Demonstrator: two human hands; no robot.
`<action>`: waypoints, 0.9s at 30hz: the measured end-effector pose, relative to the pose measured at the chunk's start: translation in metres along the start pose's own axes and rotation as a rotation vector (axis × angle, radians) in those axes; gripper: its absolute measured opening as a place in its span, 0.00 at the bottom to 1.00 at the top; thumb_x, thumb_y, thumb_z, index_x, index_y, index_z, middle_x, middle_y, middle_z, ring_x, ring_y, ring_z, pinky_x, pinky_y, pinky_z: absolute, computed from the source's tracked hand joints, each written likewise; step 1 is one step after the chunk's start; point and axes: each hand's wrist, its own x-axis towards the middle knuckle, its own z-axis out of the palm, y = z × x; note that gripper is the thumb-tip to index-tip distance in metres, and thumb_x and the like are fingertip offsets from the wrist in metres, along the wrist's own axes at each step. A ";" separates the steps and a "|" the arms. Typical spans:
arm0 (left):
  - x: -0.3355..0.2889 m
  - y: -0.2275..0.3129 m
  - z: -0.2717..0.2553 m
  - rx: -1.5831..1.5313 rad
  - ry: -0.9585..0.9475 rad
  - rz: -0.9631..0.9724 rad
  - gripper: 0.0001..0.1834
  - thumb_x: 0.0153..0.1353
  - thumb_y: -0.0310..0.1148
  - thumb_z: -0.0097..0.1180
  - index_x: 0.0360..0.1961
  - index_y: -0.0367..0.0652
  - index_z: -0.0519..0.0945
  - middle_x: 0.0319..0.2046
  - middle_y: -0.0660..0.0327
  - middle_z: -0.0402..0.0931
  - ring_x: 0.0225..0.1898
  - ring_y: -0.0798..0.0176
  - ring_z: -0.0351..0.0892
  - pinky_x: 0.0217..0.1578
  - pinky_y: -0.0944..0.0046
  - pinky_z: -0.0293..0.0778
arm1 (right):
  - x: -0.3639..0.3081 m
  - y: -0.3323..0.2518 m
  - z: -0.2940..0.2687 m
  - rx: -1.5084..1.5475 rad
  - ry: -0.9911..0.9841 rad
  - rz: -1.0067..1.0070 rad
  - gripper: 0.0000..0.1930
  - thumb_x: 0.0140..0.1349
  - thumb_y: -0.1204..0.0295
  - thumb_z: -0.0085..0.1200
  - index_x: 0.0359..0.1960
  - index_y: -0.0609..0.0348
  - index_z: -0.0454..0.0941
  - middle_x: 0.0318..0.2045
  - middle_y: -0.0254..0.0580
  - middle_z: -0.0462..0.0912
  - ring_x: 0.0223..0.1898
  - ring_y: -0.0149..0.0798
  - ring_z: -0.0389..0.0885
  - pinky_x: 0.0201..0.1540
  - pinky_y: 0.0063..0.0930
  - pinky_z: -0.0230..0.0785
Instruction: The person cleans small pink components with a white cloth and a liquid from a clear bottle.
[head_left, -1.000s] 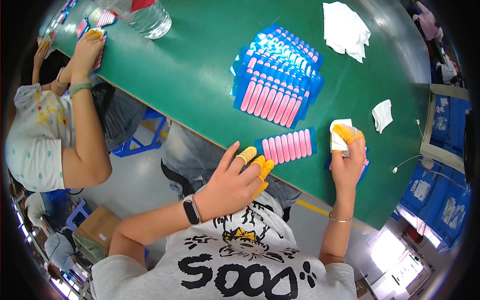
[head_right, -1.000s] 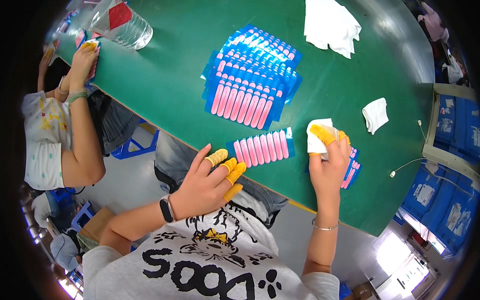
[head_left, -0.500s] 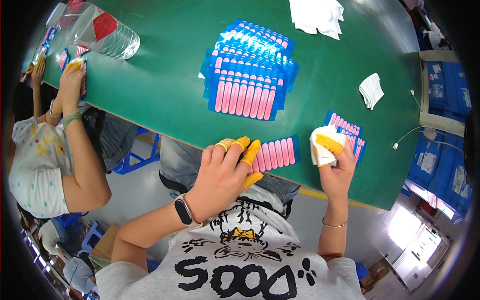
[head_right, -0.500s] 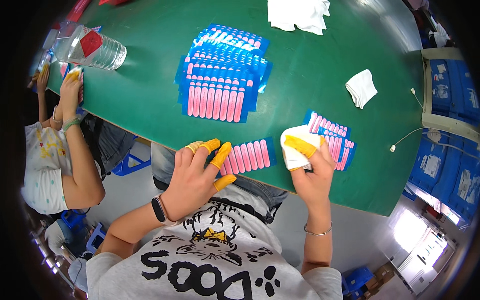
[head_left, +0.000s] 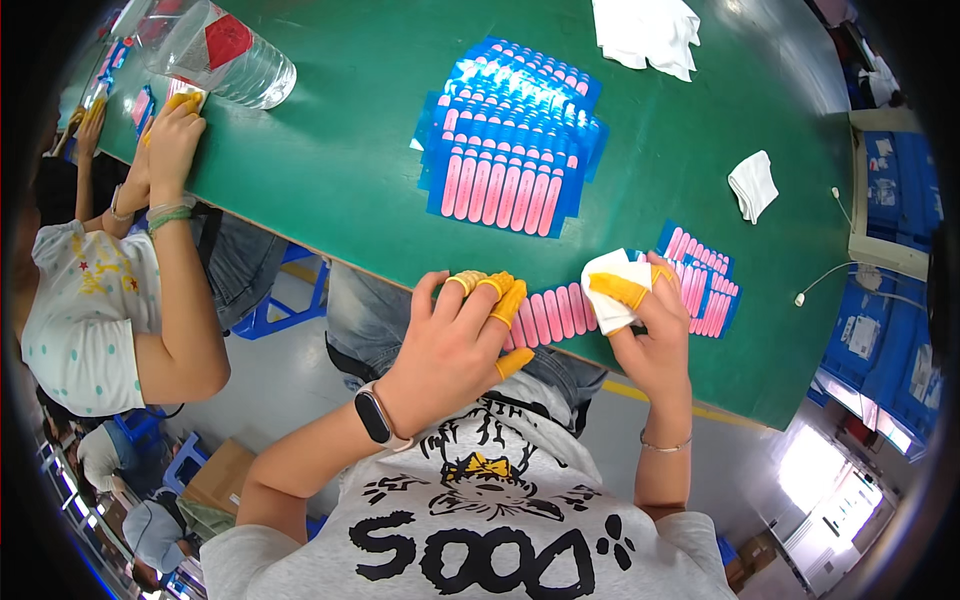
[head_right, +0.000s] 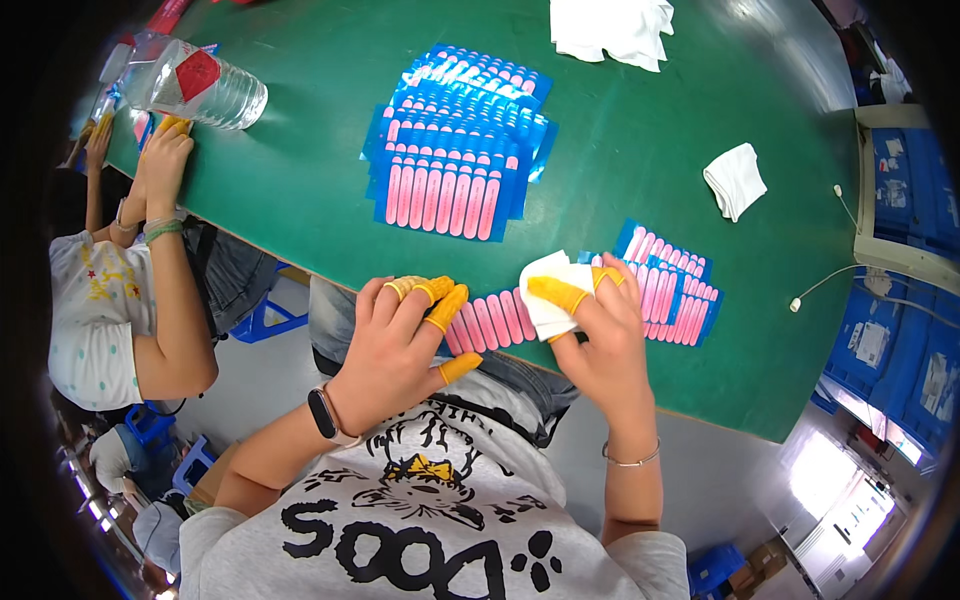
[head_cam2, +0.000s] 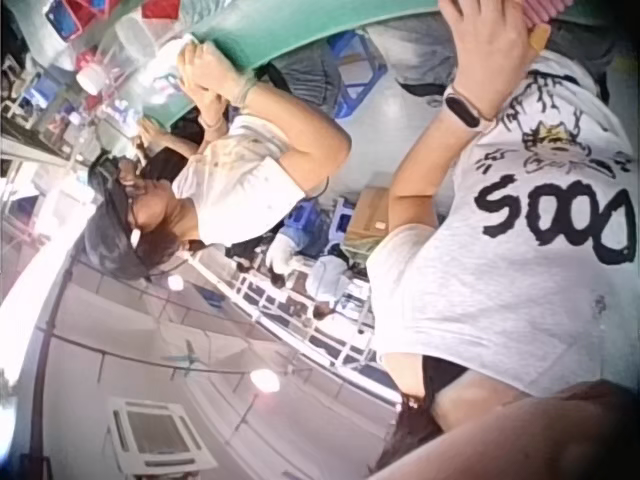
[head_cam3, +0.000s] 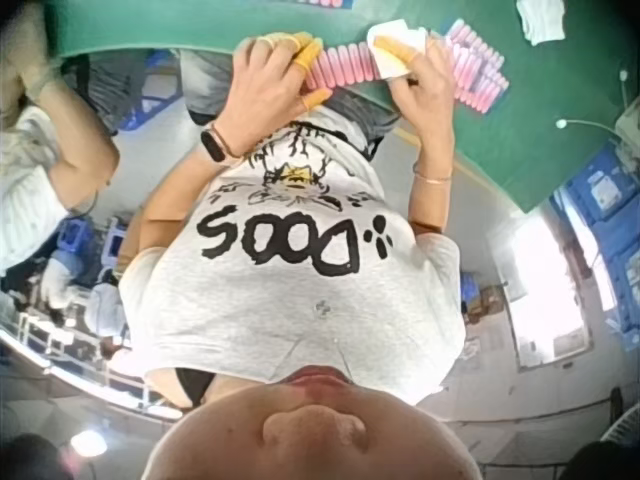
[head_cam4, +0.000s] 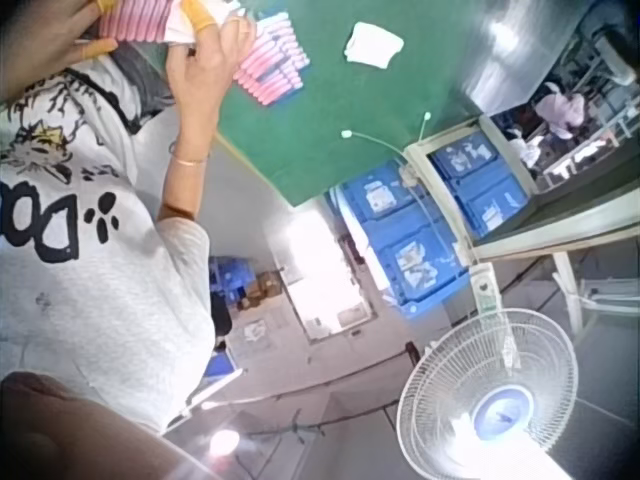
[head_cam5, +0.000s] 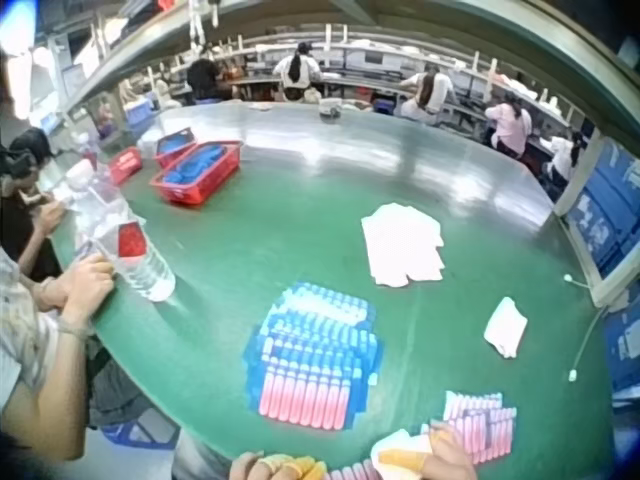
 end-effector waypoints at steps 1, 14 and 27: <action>0.000 0.001 0.000 0.013 -0.008 -0.005 0.30 0.46 0.45 0.69 0.49 0.38 0.79 0.45 0.57 0.72 0.45 0.53 0.68 0.56 0.44 0.61 | 0.000 0.005 0.000 -0.152 0.009 -0.061 0.14 0.48 0.79 0.62 0.40 0.55 0.84 0.35 0.42 0.81 0.39 0.44 0.77 0.55 0.42 0.69; 0.043 0.006 -0.010 -1.128 -0.090 -0.034 0.17 0.55 0.27 0.66 0.46 0.42 0.79 0.41 0.59 0.79 0.42 0.63 0.81 0.40 0.66 0.78 | -0.027 0.023 0.012 1.066 0.100 0.344 0.16 0.58 0.74 0.61 0.49 0.61 0.77 0.42 0.39 0.81 0.44 0.41 0.81 0.57 0.44 0.70; 0.132 0.059 0.044 -0.767 -0.252 0.271 0.29 0.46 0.21 0.60 0.54 0.34 0.71 0.50 0.44 0.64 0.37 0.44 0.77 0.35 0.49 0.75 | -0.101 0.133 -0.042 1.686 0.433 -0.098 0.26 0.68 0.72 0.46 0.66 0.69 0.59 0.64 0.53 0.65 0.67 0.50 0.61 0.72 0.47 0.48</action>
